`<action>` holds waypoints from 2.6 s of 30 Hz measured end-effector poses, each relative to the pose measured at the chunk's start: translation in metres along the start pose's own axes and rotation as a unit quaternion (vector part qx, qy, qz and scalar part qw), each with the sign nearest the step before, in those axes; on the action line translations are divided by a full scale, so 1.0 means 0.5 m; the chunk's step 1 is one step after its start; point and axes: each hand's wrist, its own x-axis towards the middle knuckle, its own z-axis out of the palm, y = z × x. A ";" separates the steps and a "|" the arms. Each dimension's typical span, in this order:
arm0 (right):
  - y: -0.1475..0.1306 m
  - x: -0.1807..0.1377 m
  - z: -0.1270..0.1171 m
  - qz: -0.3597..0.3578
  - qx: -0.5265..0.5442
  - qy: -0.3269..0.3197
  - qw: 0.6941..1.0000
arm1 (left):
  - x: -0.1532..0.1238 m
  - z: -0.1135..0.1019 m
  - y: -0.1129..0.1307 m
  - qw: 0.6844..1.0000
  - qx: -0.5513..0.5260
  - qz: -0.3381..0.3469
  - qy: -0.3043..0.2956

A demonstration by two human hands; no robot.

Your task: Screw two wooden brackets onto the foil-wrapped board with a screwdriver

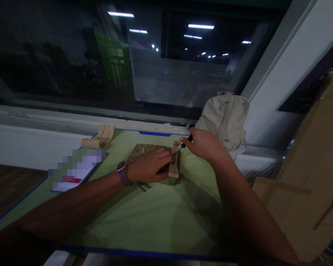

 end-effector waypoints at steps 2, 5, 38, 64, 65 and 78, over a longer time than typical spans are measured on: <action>0.011 -0.003 -0.002 -0.002 -0.013 -0.019 1.000 | 0.000 0.000 0.000 1.000 -0.001 -0.002 0.002; 0.020 -0.010 -0.006 -0.009 -0.017 -0.044 0.999 | 0.001 0.000 0.001 1.000 -0.003 -0.004 0.002; 0.003 0.025 0.037 0.061 0.039 0.019 0.997 | 0.002 -0.001 0.000 1.000 0.000 -0.001 -0.001; 0.014 0.010 0.004 -0.073 0.157 0.033 0.984 | 0.002 -0.003 0.003 1.000 0.007 -0.002 0.001; 0.007 0.010 0.003 -0.052 0.120 0.038 0.991 | 0.002 -0.004 0.004 1.000 0.007 -0.004 -0.002; 0.008 0.001 0.006 0.067 -0.074 -0.017 0.995 | 0.001 0.001 0.002 1.000 0.008 -0.006 0.002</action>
